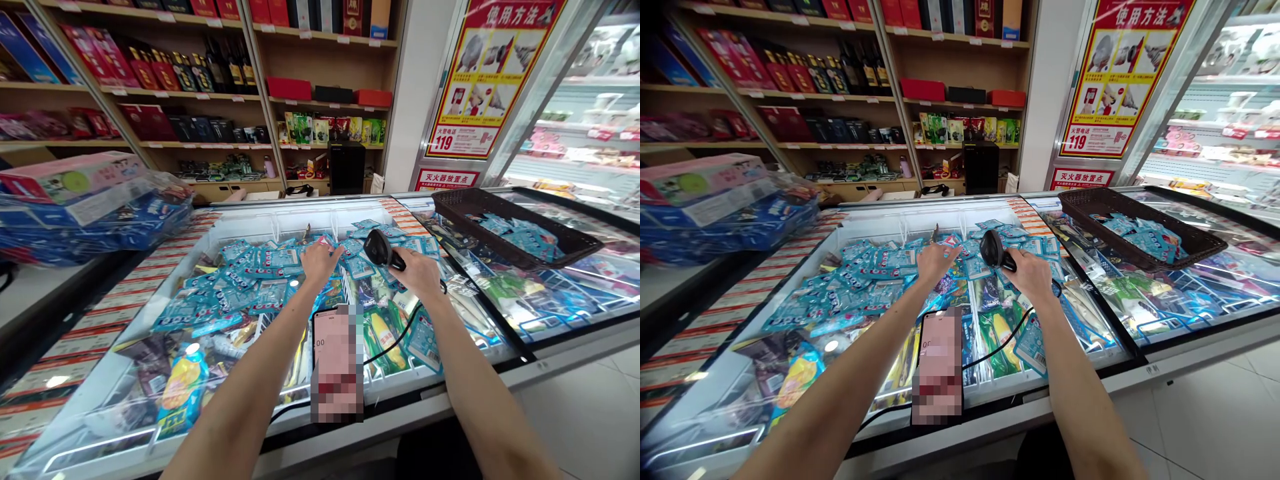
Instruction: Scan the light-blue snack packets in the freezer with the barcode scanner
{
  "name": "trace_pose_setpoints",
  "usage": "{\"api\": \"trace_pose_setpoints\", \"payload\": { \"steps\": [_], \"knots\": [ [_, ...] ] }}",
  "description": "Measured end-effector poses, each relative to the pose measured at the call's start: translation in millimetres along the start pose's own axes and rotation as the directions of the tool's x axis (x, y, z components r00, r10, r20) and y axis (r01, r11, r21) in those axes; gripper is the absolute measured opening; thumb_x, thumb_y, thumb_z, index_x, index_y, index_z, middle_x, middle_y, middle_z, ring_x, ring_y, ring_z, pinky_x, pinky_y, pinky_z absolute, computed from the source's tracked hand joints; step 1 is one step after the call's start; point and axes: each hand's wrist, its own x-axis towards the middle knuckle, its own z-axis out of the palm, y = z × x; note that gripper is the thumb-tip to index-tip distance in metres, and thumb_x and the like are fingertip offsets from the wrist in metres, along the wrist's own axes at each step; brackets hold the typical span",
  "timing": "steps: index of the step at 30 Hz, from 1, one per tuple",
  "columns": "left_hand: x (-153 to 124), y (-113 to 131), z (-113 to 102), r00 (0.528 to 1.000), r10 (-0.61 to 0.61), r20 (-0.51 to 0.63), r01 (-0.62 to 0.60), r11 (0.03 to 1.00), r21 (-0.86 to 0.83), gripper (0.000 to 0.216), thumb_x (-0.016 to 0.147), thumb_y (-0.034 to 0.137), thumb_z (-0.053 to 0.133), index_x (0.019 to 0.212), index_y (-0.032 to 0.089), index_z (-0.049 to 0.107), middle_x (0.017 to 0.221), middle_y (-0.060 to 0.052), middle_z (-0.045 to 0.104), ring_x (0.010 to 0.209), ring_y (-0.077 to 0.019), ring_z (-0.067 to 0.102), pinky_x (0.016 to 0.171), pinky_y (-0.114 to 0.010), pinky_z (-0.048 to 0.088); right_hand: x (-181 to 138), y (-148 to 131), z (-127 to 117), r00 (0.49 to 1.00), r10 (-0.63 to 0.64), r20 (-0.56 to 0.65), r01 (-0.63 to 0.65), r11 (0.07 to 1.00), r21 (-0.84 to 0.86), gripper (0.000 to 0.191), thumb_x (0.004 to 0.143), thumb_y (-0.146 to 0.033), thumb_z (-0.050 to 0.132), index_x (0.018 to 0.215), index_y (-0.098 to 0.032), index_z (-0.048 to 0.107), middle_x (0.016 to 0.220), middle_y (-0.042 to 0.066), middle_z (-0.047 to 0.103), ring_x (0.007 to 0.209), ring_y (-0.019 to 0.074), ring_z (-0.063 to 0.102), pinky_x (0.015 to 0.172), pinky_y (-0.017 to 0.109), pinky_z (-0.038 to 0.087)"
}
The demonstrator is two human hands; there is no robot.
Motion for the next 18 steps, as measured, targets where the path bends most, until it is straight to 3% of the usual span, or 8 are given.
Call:
{"api": "trace_pose_setpoints", "payload": {
  "steps": [5, 9, 11, 18],
  "knots": [
    [12.0, 0.5, 21.2, 0.981, -0.174, 0.081, 0.188, 0.96, -0.209, 0.038, 0.069, 0.057, 0.059, 0.078, 0.022, 0.069, 0.089, -0.008, 0.069, 0.094, -0.0299, 0.06, 0.082, -0.041, 0.041, 0.7, -1.1, 0.9, 1.0, 0.001, 0.014, -0.001, 1.0, -0.005, 0.037, 0.081, -0.043, 0.054, 0.114, -0.027, 0.059, 0.092, 0.004, 0.068, 0.079, 0.0191, 0.061, 0.058, 0.025, 0.03],
    [10.3, -14.7, 22.3, 0.986, -0.166, 0.017, 0.141, 0.775, -0.617, 0.025, 0.07, 0.041, 0.06, 0.079, 0.018, 0.063, 0.081, -0.006, 0.067, 0.078, -0.0199, 0.062, 0.07, -0.03, 0.045, 0.8, -3.9, -1.5, 1.0, -0.008, 0.014, 0.008, 1.0, -0.001, 0.037, 0.081, -0.043, 0.054, 0.114, -0.028, 0.059, 0.093, 0.003, 0.068, 0.081, 0.019, 0.061, 0.059, 0.025, 0.03],
    [5.4, -24.9, 14.1, 0.986, -0.167, -0.022, 0.098, 0.675, -0.731, 0.023, 0.071, 0.037, 0.059, 0.081, 0.017, 0.06, 0.075, -0.003, 0.065, 0.071, -0.016, 0.06, 0.065, -0.027, 0.045, 0.3, -5.8, -4.0, 1.0, -0.011, 0.014, 0.011, 1.0, -0.002, 0.037, 0.081, -0.044, 0.055, 0.114, -0.028, 0.059, 0.093, 0.002, 0.068, 0.08, 0.0189, 0.061, 0.059, 0.026, 0.03],
    [-27.8, -55.8, -13.3, 0.978, -0.182, -0.102, 0.04, 0.644, -0.764, 0.025, 0.074, 0.039, 0.057, 0.09, 0.019, 0.054, 0.076, -0.001, 0.063, 0.068, -0.0139, 0.059, 0.057, -0.025, 0.048, -4.5, -11.5, -5.0, 0.986, -0.165, 0.023, 0.164, 0.985, 0.046, 0.038, 0.082, -0.04, 0.055, 0.117, -0.026, 0.057, 0.096, 0.003, 0.068, 0.085, 0.0193, 0.062, 0.062, 0.026, 0.033]
  ]
}}
